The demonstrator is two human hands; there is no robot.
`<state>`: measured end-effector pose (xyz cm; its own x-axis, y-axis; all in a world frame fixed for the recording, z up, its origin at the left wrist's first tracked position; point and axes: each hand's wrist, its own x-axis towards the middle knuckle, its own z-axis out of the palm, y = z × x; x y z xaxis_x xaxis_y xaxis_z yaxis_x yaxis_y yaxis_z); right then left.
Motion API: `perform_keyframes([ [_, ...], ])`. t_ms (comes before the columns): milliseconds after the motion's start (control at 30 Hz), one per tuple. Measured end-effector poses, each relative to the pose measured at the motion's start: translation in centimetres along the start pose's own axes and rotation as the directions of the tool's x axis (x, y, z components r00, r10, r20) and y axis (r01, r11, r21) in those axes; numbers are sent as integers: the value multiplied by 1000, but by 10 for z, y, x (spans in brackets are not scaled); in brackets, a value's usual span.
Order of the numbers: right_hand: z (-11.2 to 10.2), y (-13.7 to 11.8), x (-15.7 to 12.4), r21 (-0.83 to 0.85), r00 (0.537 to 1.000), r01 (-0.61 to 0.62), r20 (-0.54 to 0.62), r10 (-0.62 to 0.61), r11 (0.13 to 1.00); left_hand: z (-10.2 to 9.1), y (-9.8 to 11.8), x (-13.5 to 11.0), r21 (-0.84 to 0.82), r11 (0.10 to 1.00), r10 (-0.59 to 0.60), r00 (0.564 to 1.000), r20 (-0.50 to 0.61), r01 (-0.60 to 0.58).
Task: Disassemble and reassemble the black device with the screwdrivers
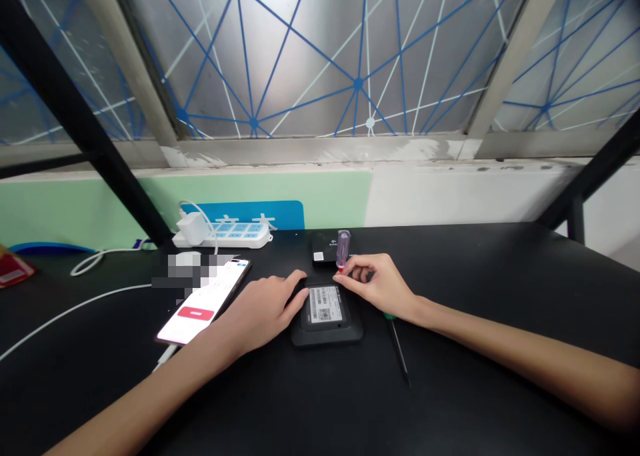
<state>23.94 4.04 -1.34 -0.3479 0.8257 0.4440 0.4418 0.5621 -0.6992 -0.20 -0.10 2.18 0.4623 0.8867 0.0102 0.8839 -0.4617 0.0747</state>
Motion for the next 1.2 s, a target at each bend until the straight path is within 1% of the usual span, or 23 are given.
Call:
perform_keyframes([
  [167, 0, 1, 0, -39, 999, 53, -9, -54, 998, 0, 0, 0, -16, 1000, 6, 1000, -13, -6],
  [333, 0, 0, -1, -26, 995, 99, -12, -100, 995, -2, 2, 0, -22, 1000, 2, 1000, 0, -2],
  [600, 1, 1, -1, -13, 996, 81, -37, -81, 997, 1, 0, -1, -4, 1000, -1, 1000, -5, 1],
  [833, 1, 1, -1, -27, 997, 63, -37, -64, 998, 2, -1, 0, -11, 1000, 7, 1000, -5, -7],
  [1100, 1, -2, -1, -33, 998, 50, -41, -52, 998, 3, -2, 0, -1, 1000, 17, 999, -39, -18],
  [1200, 1, -1, -1, -38, 998, 47, -44, -49, 998, 2, -1, 0, 7, 1000, 14, 999, -30, -14],
])
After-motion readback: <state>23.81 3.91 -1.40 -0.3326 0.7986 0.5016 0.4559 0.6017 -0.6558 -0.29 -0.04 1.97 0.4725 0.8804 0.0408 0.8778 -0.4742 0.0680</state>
